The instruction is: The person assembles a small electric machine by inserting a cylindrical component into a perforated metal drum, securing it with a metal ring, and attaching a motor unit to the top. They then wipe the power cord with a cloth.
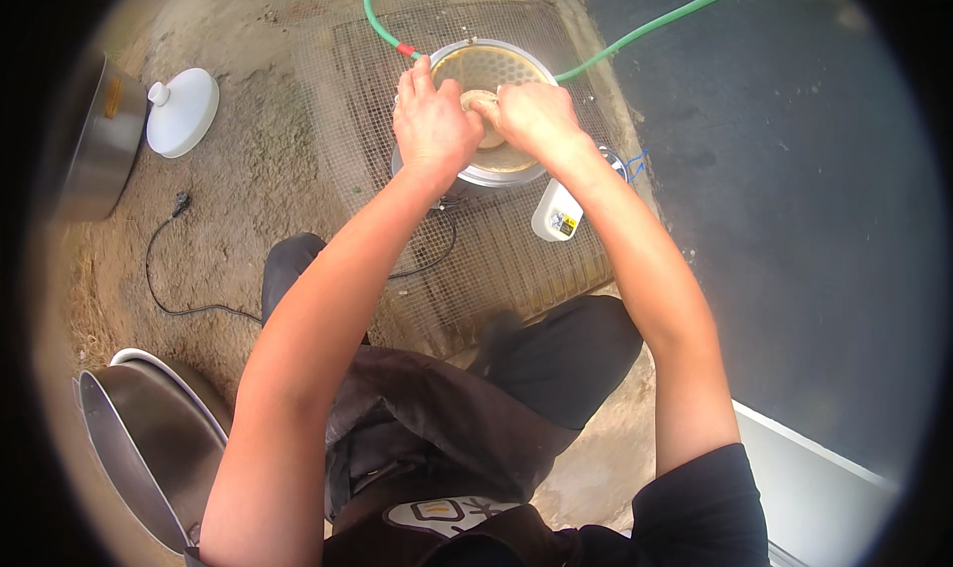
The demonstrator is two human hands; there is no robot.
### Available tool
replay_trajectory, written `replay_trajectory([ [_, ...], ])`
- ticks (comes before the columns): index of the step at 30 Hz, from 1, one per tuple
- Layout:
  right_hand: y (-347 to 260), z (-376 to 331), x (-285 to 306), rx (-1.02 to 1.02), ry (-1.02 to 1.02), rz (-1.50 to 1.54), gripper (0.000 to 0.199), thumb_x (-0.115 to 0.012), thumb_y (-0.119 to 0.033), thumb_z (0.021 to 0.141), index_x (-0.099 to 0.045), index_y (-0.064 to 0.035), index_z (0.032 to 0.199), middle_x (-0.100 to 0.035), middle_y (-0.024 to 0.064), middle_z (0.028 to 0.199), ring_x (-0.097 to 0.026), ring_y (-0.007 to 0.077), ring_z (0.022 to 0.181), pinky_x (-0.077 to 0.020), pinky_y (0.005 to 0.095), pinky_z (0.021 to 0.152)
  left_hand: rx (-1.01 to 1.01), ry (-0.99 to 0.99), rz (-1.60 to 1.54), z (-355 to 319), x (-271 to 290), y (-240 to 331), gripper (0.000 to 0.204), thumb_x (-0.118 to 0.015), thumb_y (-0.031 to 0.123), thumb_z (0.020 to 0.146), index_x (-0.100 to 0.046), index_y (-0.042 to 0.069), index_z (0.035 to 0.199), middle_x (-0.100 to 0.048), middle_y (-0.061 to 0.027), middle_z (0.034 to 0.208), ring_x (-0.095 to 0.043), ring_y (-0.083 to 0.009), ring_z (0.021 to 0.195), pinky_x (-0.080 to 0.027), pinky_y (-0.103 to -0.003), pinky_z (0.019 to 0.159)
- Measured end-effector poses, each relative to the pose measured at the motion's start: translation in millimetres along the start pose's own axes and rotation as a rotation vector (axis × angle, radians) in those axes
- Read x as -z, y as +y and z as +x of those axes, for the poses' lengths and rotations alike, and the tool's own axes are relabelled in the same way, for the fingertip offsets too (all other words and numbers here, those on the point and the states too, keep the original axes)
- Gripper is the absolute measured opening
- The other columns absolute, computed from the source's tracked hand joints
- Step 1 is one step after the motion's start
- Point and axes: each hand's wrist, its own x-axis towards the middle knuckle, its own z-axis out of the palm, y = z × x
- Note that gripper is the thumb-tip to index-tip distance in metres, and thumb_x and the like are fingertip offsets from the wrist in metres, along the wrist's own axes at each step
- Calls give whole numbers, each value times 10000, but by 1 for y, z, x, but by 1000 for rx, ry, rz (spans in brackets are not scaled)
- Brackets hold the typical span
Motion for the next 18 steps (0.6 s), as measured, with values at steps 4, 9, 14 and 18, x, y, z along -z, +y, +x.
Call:
replay_trajectory([
  [4,1,1,2,42,56,31,466,-553,-425,1028,-757,-9,978,-762,197,896,-744,375,894,-573,507,806,-2,-7,6,0,0,0,383,-746,233,831,-714,-8,1127,-390,-222,1608,-349,-400,1499,-363,-514,1183],
  [9,5,0,8,21,-49,-14,374,-589,-339,1009,-687,8,1106,-758,198,922,-734,383,915,-566,507,816,1,4,-4,0,1,1,379,-750,228,827,-716,-7,1123,-386,-227,1607,-360,-403,1490,-369,-517,1174],
  [14,8,4,6,191,27,11,327,-609,-294,995,-673,12,1091,-752,192,889,-730,384,889,-558,505,798,1,-10,9,-2,1,1,371,-751,235,829,-723,-8,1110,-402,-227,1593,-369,-405,1481,-373,-516,1169],
  [18,8,10,0,182,15,-22,315,-601,-282,992,-687,14,1056,-753,192,875,-730,388,868,-556,504,794,-15,30,5,-3,-1,0,368,-747,249,838,-725,-9,1099,-401,-233,1592,-365,-403,1483,-371,-522,1167],
])
